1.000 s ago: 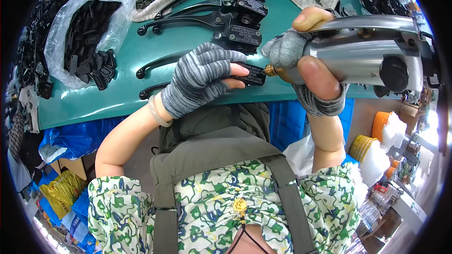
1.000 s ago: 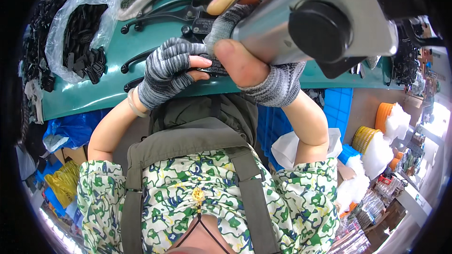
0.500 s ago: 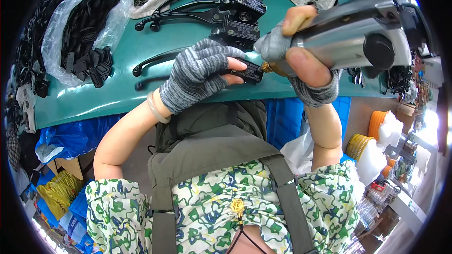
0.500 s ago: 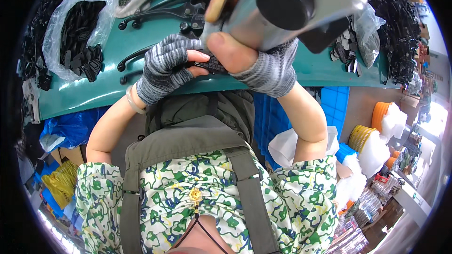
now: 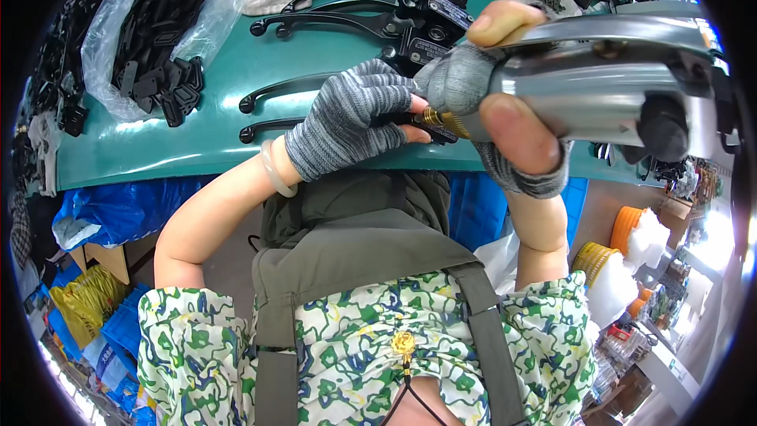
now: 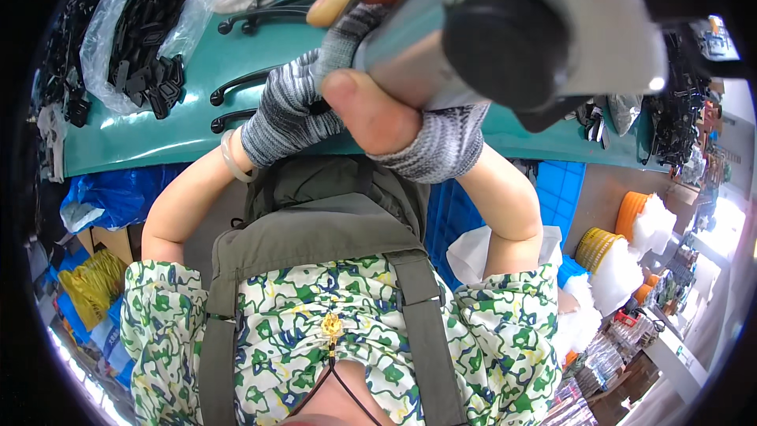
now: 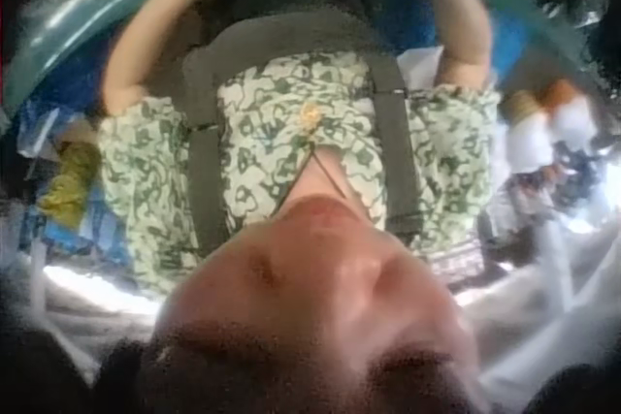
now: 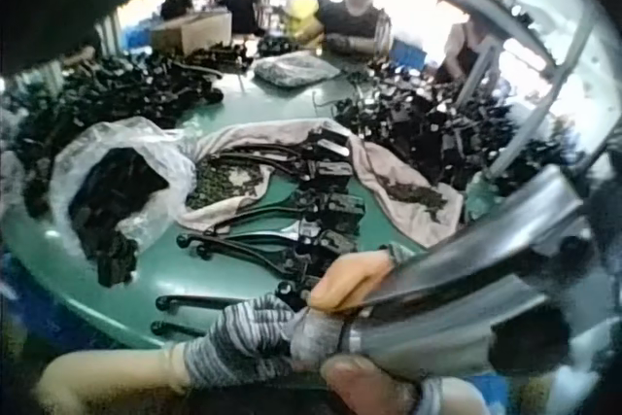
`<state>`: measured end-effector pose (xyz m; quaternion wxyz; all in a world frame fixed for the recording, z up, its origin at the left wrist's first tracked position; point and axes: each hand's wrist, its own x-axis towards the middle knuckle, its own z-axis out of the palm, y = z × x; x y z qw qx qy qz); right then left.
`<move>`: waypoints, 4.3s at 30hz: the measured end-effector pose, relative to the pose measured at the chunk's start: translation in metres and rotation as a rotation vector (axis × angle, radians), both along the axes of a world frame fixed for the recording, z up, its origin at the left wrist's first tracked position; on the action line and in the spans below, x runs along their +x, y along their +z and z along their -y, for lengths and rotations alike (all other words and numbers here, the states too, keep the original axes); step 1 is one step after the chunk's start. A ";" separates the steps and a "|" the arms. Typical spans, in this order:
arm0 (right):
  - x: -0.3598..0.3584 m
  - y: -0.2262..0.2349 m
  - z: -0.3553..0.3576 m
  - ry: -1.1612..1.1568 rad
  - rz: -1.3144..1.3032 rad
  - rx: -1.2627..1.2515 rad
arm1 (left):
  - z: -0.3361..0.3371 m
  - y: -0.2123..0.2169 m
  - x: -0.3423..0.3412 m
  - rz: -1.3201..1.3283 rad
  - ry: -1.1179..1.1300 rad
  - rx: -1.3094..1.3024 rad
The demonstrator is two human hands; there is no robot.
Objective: Assembling and inspecting brake lever components at a manual workstation in a factory.
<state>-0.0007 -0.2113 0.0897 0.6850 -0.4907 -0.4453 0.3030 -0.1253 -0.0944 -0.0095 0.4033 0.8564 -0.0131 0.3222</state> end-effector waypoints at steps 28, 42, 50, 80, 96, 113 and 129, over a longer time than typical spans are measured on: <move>0.107 -0.020 0.005 -0.363 0.278 0.025 | -0.030 0.040 -0.008 -0.385 0.091 0.524; 0.099 0.011 -0.107 -0.449 1.324 0.308 | -0.087 0.055 0.021 -0.663 -0.160 0.504; 0.116 -0.033 -0.219 0.428 1.474 -0.867 | -0.079 0.012 0.033 -0.563 0.010 0.733; 0.100 0.059 0.012 -0.385 0.640 0.320 | -0.086 0.014 0.041 -0.818 0.123 0.544; 0.668 0.144 0.230 -0.982 1.984 -1.377 | -0.061 0.022 0.078 -0.731 0.191 -1.676; 0.561 0.020 0.276 -1.368 1.218 -0.520 | -0.097 -0.022 0.050 -0.685 0.191 -1.633; -0.024 -0.096 0.020 -0.323 -0.393 -0.407 | 0.043 -0.009 0.004 -0.473 -0.035 -0.258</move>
